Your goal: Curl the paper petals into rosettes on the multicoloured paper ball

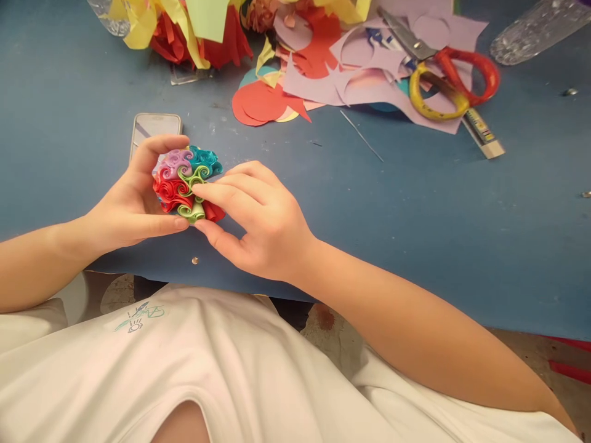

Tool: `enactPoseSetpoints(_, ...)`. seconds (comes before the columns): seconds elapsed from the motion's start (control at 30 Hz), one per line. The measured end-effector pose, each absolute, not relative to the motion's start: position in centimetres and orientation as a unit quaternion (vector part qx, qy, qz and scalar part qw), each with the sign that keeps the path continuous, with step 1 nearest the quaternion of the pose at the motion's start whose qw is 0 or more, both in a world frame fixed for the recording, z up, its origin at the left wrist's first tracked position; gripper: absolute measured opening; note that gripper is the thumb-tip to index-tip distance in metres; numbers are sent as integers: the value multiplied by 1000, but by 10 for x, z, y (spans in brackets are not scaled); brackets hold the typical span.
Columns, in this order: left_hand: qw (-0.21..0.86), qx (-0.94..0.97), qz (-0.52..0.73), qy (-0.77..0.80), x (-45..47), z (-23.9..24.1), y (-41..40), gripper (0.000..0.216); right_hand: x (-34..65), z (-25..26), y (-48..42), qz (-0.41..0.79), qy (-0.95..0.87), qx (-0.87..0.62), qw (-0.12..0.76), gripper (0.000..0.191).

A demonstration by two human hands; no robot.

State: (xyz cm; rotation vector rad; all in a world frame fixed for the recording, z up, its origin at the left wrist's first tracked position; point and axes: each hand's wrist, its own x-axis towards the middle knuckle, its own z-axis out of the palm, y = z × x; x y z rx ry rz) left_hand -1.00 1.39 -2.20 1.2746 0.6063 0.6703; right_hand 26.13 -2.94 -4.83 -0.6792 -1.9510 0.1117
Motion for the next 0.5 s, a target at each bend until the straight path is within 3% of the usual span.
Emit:
enactPoseSetpoints(0.37, 729, 541, 276, 317, -15, -20, 14, 102, 274, -47, -28, 122, -808, -316, 482, 21)
enactPoseSetpoints(0.5, 750, 505, 288, 315, -13, -18, 16, 126, 275, -53, -29, 117, -802, -348, 472, 27)
